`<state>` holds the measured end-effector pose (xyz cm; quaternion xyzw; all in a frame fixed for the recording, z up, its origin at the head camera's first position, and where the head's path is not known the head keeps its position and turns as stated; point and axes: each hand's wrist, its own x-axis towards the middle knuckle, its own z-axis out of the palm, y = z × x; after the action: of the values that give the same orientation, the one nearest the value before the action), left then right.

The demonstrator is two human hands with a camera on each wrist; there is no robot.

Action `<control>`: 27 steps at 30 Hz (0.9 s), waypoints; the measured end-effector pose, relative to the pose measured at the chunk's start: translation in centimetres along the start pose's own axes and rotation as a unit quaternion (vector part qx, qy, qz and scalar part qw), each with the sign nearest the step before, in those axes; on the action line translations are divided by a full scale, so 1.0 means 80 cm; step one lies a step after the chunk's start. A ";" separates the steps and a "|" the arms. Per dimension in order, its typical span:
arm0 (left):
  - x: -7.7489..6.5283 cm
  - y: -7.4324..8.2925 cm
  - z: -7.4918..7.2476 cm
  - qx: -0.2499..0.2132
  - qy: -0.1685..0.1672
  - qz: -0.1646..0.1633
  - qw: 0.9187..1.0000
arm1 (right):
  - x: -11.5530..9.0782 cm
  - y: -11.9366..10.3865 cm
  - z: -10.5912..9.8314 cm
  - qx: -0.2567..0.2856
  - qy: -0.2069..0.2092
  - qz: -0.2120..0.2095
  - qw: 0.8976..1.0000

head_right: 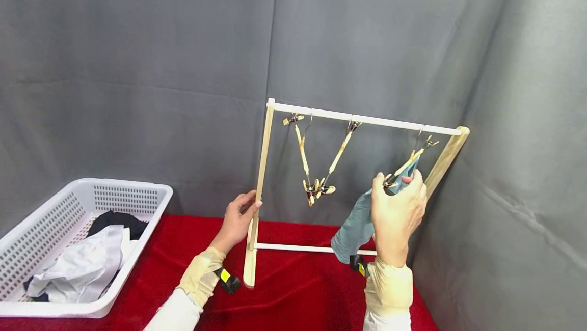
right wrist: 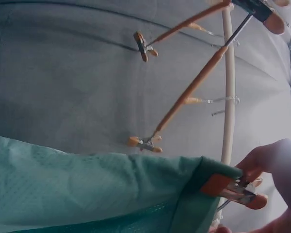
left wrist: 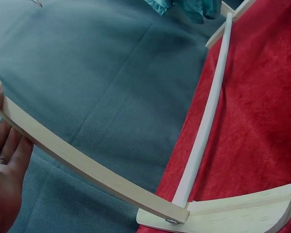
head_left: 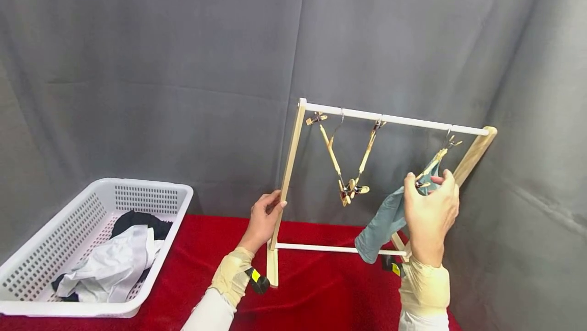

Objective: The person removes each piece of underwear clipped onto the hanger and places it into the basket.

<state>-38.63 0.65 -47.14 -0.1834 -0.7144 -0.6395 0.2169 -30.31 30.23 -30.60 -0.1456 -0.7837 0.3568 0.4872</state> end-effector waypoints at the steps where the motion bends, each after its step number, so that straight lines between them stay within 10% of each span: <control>1: -0.001 -0.001 0.000 0.002 -0.002 -0.002 1.000 | 0.000 0.004 -0.002 -0.003 -0.004 0.004 1.000; 27: 0.002 0.000 0.000 -0.014 0.001 -0.013 1.000 | 0.027 0.049 -0.038 -0.125 -0.038 0.006 0.991</control>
<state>-38.79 0.63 -47.05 -0.1765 -0.7073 -0.6524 0.2071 -29.18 35.53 -31.09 -0.1965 -0.8391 0.2637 0.4332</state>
